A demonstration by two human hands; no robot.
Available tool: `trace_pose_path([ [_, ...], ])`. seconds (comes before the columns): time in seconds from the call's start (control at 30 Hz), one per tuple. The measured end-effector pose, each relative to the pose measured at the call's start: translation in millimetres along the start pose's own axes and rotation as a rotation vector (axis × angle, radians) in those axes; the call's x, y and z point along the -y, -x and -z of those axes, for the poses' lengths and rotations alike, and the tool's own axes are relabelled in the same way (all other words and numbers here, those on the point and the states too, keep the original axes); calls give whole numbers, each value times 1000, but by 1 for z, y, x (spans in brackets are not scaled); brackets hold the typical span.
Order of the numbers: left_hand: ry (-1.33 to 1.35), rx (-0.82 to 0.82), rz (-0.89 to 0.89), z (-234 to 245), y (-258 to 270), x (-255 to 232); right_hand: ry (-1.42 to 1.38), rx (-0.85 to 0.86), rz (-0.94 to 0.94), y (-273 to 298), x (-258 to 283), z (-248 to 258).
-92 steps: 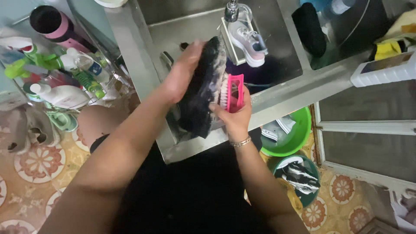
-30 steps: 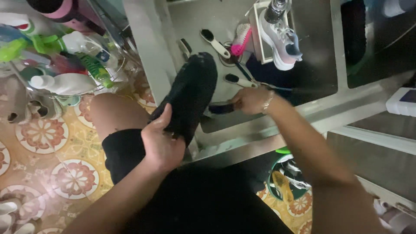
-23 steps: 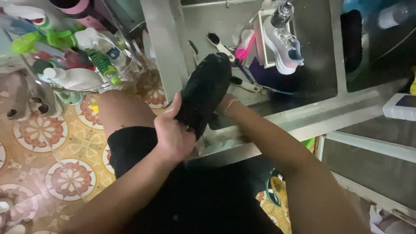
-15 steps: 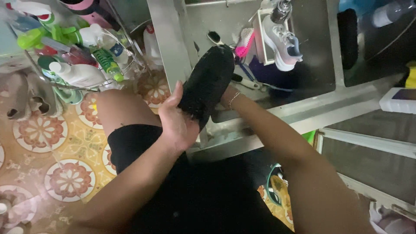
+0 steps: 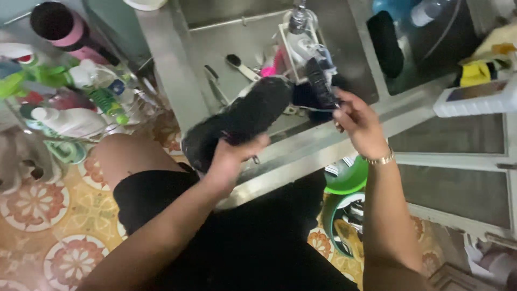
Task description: The person scrubs a black shoe with a pink brush in a sink, then applies liquid detergent from a yellow bottle. They rinse the shoe under running water and continue scrubbing with an orange brush, focusing on the sole and upper parts before rinsing again.
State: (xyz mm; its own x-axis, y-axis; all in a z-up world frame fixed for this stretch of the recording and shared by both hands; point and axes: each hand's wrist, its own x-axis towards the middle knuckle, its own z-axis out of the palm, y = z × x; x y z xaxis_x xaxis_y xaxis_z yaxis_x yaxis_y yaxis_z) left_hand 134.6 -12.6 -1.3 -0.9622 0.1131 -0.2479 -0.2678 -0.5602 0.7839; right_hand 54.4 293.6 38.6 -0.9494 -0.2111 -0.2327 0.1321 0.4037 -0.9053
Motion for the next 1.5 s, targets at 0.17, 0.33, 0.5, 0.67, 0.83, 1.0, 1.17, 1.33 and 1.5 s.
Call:
trace_pose_path([
  [0.17, -460, 250, -189, -17, -12, 52, 80, -210, 260, 45, -20, -17],
  [0.33, -633, 275, 187, 3, -16, 113, 450, -350, 342, 59, -15, -71],
  [0.5, -700, 361, 377, 20, -10, 125, 443, -282, 369, 76, -2, -106],
  [0.67, -827, 363, 381, 22, -13, 113, 414, -432, 314, 57, -21, -72],
  [0.83, -817, 386, 227, 18, -13, 115, 441, -298, 265, 80, 16, -103],
  [1.0, -842, 358, 439, 34, -20, 130, 387, -430, 271, 59, -23, -65],
  [1.17, -734, 385, 348, 22, -17, 119, 456, -367, 256, 74, 23, -98],
  [1.33, -727, 404, 416, 10, -12, 93, 539, -285, 301, 69, 19, -80],
  [1.5, -555, 467, 268, 23, -16, 120, 635, -338, 258, 72, 32, -95],
])
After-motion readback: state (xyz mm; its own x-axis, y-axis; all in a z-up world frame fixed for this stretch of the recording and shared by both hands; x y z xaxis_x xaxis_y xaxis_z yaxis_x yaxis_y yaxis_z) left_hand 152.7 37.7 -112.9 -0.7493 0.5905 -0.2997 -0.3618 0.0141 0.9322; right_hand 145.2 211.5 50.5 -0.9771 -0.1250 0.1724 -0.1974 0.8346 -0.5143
